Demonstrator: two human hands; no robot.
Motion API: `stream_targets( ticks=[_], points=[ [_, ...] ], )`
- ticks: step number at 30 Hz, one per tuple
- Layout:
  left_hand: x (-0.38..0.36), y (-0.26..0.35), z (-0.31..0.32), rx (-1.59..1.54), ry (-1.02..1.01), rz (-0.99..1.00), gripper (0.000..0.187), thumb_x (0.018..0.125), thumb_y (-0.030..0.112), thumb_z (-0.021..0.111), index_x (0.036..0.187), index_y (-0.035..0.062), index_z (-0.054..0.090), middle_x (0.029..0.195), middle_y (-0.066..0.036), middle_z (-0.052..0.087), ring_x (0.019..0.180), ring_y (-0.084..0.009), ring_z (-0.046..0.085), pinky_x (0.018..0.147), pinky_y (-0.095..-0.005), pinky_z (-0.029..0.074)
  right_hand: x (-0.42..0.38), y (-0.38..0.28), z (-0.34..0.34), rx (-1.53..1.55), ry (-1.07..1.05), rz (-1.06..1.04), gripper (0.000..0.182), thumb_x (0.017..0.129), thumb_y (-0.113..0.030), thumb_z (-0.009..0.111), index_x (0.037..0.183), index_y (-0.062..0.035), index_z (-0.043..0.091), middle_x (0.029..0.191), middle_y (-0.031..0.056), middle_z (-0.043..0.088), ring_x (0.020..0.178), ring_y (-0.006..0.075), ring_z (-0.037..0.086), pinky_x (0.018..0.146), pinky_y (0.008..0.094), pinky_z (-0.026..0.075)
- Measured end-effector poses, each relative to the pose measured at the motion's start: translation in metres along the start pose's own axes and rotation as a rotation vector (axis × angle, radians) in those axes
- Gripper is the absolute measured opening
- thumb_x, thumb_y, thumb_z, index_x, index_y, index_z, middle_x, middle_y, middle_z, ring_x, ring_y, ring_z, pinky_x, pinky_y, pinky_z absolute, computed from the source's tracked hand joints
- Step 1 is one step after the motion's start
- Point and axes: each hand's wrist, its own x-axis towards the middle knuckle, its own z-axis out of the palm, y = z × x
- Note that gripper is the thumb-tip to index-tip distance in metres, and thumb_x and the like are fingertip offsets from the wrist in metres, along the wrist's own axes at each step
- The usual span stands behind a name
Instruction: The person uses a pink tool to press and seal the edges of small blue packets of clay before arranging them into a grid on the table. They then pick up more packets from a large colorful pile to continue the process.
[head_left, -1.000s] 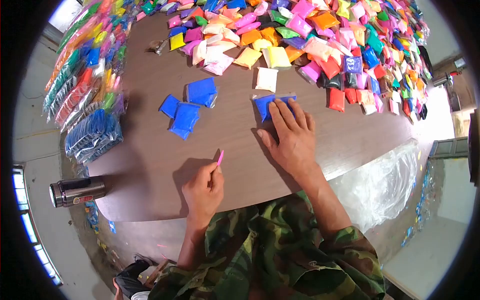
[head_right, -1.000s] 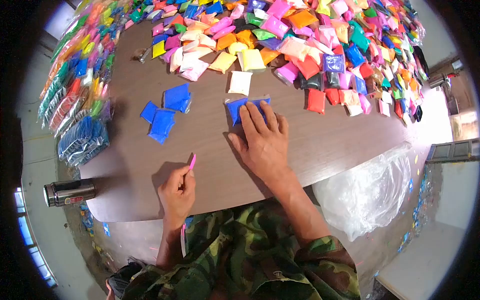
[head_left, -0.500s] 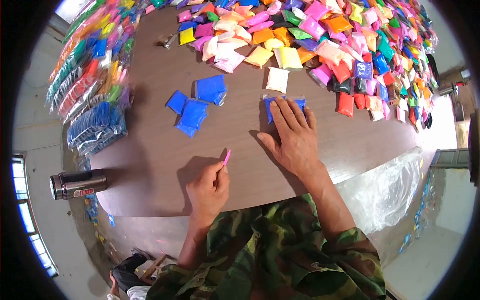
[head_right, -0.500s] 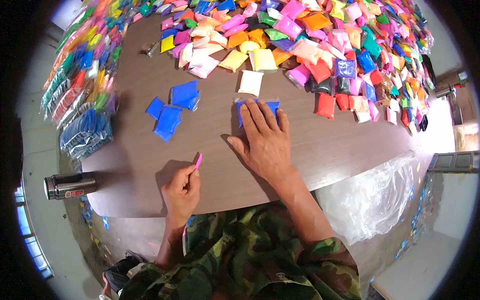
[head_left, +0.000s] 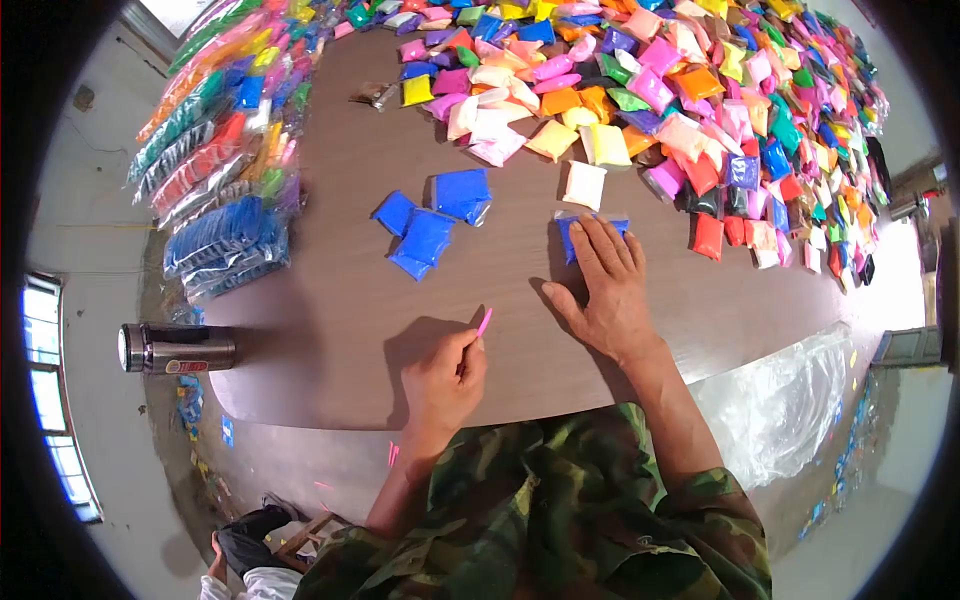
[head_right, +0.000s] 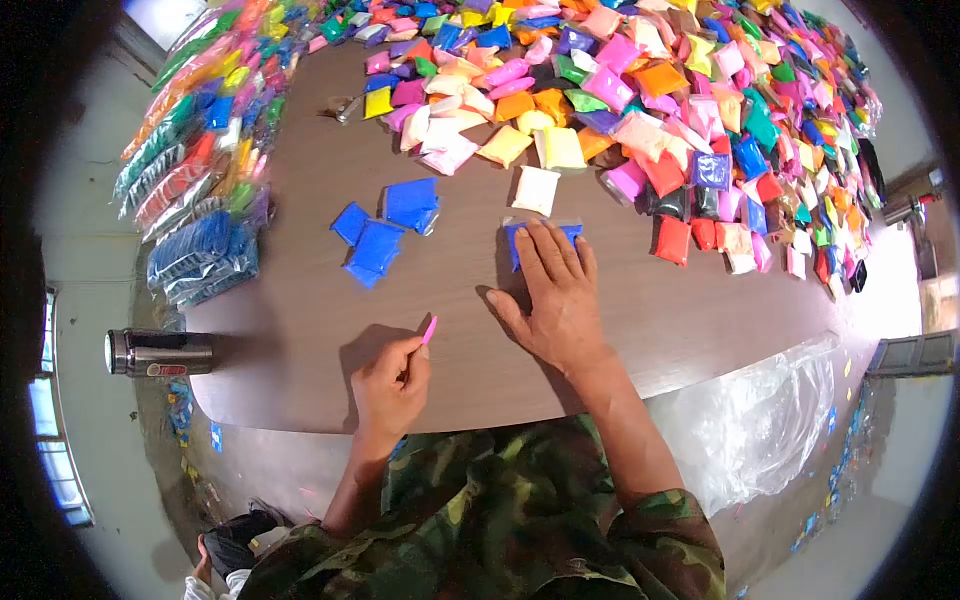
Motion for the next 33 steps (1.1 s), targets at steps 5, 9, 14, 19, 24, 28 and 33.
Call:
stream_targets(
  ticks=[5,9,14,19,24,28,33],
  points=[
    [0.003,0.002,0.002,-0.038,0.055,0.046,0.009,0.094,0.006,0.081,0.102,0.0077,0.076,0.067,-0.007,0.063,0.054,-0.0139,0.058,0.051,-0.0307,0.047,0.001,-0.006,-0.004,-0.076,0.009,-0.013,0.073,0.095,-0.045,0.078,0.153,-0.0045,0.059,0.163,0.0177,0.052,0.152,0.0383,0.047,0.126,0.0622,0.030],
    [0.001,-0.001,0.000,-0.057,0.031,-0.019,0.008,0.094,0.009,0.080,0.101,0.0091,0.076,0.072,-0.007,0.071,0.056,-0.0174,0.068,0.053,-0.0331,0.053,0.015,-0.021,-0.015,0.004,0.027,-0.129,0.060,0.093,-0.033,0.081,0.145,-0.0073,0.065,0.158,0.0165,0.057,0.148,0.0376,0.052,0.121,0.0574,0.039],
    [0.003,-0.008,-0.010,-0.500,0.203,-0.306,0.008,0.105,0.010,0.074,0.107,0.0030,0.071,0.073,0.002,0.064,0.058,-0.0039,0.053,0.050,-0.0242,0.041,0.054,-0.056,0.008,0.199,0.027,-0.370,0.054,0.088,-0.020,0.083,0.137,-0.0052,0.069,0.149,0.0146,0.063,0.139,0.0356,0.060,0.111,0.0506,0.050],
    [0.006,-0.005,-0.017,-0.655,0.271,-0.504,0.011,0.109,0.012,0.069,0.111,0.0015,0.068,0.075,0.002,0.062,0.061,-0.0031,0.053,0.050,-0.0223,0.040,0.083,-0.103,0.058,0.247,0.051,-0.332,0.053,0.088,-0.021,0.084,0.136,-0.0028,0.068,0.146,0.0156,0.065,0.138,0.0367,0.061,0.111,0.0500,0.051],
    [0.008,-0.002,-0.021,-0.669,0.264,-0.508,0.014,0.110,0.016,0.068,0.111,0.0022,0.068,0.074,0.001,0.062,0.056,-0.0037,0.051,0.049,-0.0218,0.039,0.080,-0.098,0.074,0.277,0.082,-0.310,0.048,0.090,-0.018,0.082,0.133,-0.0009,0.069,0.142,0.0161,0.066,0.133,0.0372,0.064,0.109,0.0488,0.053],
    [0.009,-0.002,-0.021,-0.668,0.233,-0.455,0.013,0.111,0.015,0.068,0.111,0.0019,0.068,0.074,0.002,0.061,0.058,-0.0030,0.050,0.050,-0.0222,0.039,0.046,-0.078,0.043,0.306,0.063,-0.323,0.045,0.089,-0.012,0.078,0.131,-0.0002,0.069,0.143,0.0161,0.064,0.133,0.0373,0.063,0.111,0.0493,0.052],
    [0.007,-0.003,-0.018,-0.624,0.200,-0.417,0.011,0.109,0.010,0.070,0.110,-0.0003,0.068,0.076,0.004,0.062,0.064,-0.0019,0.051,0.055,-0.0221,0.039,-0.024,-0.062,-0.013,0.189,-0.055,-0.316,0.046,0.087,-0.008,0.076,0.133,-0.0008,0.071,0.144,0.0162,0.065,0.134,0.0371,0.063,0.112,0.0490,0.052]
  ],
)
